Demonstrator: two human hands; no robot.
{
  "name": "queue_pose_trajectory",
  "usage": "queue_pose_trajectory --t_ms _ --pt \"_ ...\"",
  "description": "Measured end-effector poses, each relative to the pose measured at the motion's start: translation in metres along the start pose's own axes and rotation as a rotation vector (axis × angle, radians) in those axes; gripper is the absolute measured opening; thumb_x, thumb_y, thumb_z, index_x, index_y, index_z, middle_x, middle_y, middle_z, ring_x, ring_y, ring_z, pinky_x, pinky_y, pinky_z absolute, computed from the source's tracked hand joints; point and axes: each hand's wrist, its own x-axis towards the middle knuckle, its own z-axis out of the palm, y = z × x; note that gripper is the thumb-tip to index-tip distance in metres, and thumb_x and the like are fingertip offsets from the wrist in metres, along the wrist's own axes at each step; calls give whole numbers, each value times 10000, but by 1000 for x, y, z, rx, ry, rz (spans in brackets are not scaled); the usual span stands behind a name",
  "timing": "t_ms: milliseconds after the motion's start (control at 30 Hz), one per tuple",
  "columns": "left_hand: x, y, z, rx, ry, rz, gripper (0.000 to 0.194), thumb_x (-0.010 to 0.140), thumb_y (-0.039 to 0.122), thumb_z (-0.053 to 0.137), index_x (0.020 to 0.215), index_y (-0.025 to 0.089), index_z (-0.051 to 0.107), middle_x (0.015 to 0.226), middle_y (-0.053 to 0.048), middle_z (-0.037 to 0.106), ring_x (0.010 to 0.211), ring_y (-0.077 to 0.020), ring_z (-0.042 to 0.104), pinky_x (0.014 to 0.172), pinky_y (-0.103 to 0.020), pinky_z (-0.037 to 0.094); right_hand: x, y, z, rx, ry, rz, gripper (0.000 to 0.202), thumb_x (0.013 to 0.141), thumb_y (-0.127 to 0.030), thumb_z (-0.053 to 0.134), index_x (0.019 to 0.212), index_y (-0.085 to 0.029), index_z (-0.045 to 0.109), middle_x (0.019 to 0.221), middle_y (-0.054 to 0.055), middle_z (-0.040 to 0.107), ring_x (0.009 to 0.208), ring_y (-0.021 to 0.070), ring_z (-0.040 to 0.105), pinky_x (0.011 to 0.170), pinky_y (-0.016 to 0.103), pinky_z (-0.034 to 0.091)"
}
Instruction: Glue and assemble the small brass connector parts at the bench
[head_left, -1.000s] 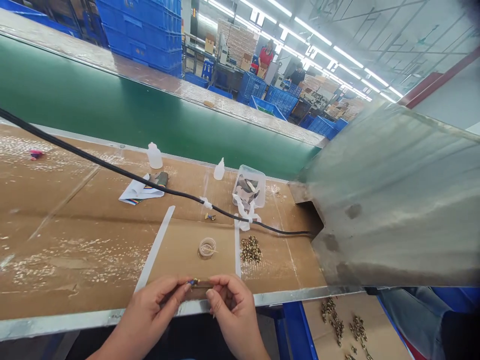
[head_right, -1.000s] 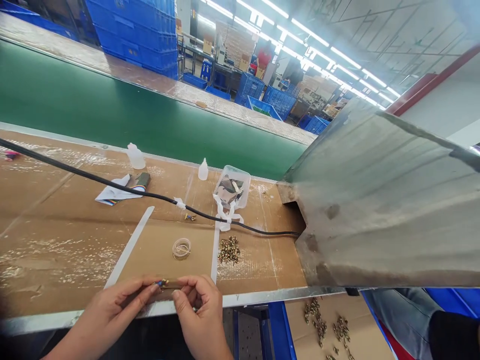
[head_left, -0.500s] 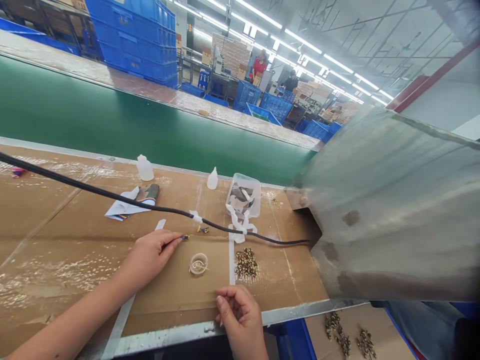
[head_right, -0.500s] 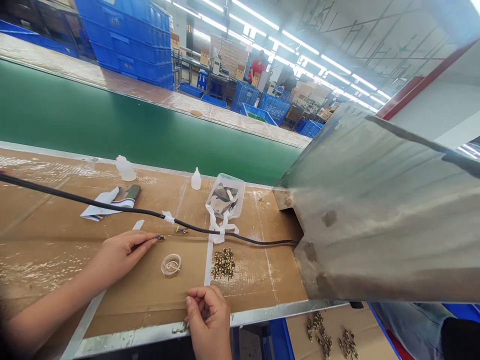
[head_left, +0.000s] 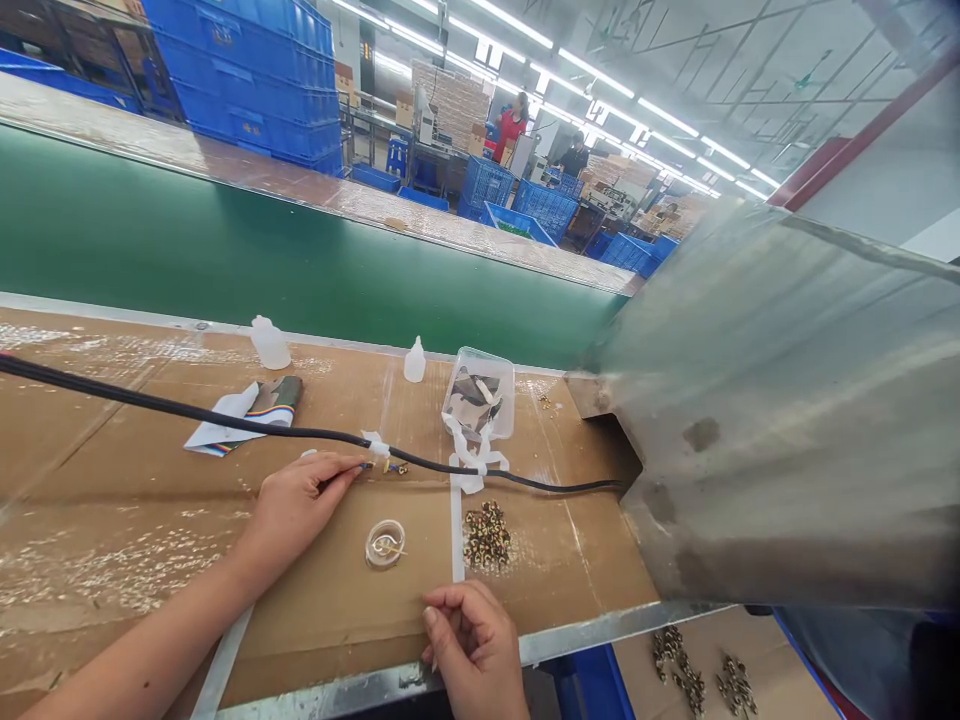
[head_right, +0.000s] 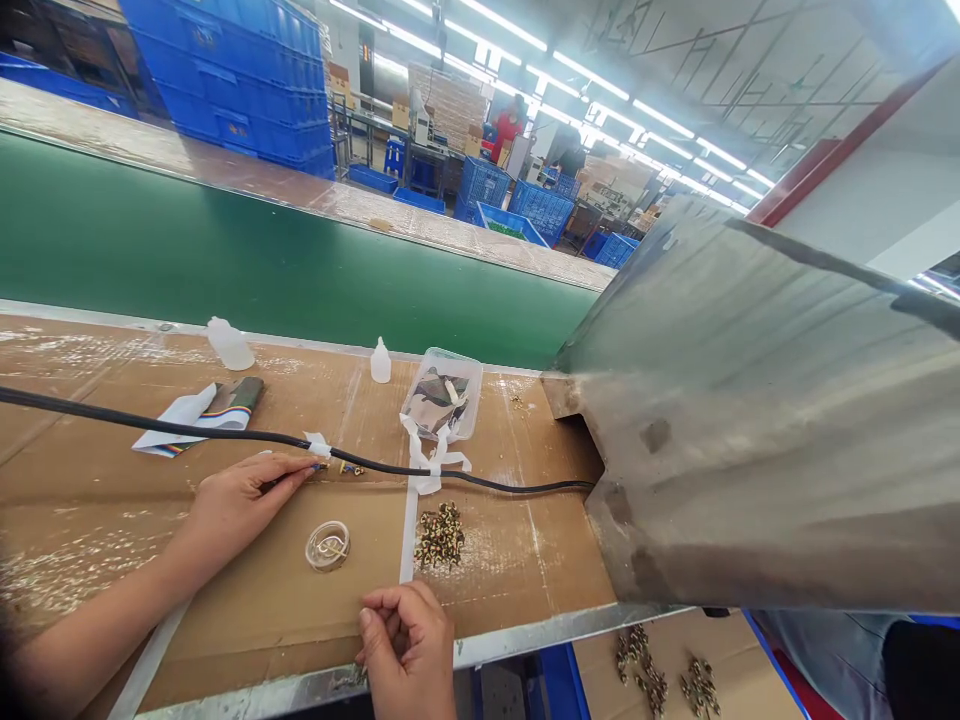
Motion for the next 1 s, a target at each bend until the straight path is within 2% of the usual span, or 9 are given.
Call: queue_pose_trajectory --t_ms 167,267,433,600,833,933,1000 --pt "3 -4 5 6 17 -4 368 844 445 471 957 219 739 1009 -77 760 978 -293 666 889 -407 487 1 -7 0 -43 4 -5 172 862 -314 603 853 -167 692 769 8 546 517 86 553 484 207 499" --pt "1 -6 5 -7 29 -12 367 831 449 496 1022 219 710 1043 -78 748 979 -298 668 876 -398 496 1 -8 1 -71 -3 2 174 854 -316 609 846 -162 689 765 7 540 513 82 550 475 200 485" --pt "-8 -11 -1 -54 18 -78 439 809 493 526 1138 229 647 957 -40 766 729 -236 705 673 -309 553 -2 -5 0 -11 15 0 184 855 -327 614 850 -158 687 790 10 540 511 76 557 487 203 482" --pt "-16 -6 -10 -141 16 -67 404 818 462 529 1074 178 659 984 -80 756 807 -239 709 759 -333 566 -6 1 -2 7 22 -30 172 851 -328 627 835 -171 696 773 13 560 509 88 564 490 213 476" --pt "-18 -3 -9 -116 15 -30 371 829 443 530 1033 170 676 975 -86 741 761 -218 703 743 -328 572 -8 16 1 57 52 -104 261 819 -423 643 783 -176 719 712 18 575 447 88 537 436 210 426" --pt "-19 -4 -8 -117 21 -25 365 837 435 525 1037 169 672 985 -86 739 772 -218 703 752 -323 570 -12 19 -13 76 75 -134 282 770 -467 679 786 -193 742 702 30 585 464 103 523 419 213 425" --pt "-19 -5 -8 -123 21 -24 361 836 439 529 1040 178 671 981 -75 744 775 -218 705 750 -312 571 -15 17 -34 60 147 -158 277 736 -475 710 771 -203 748 700 37 603 469 112 530 418 216 428"
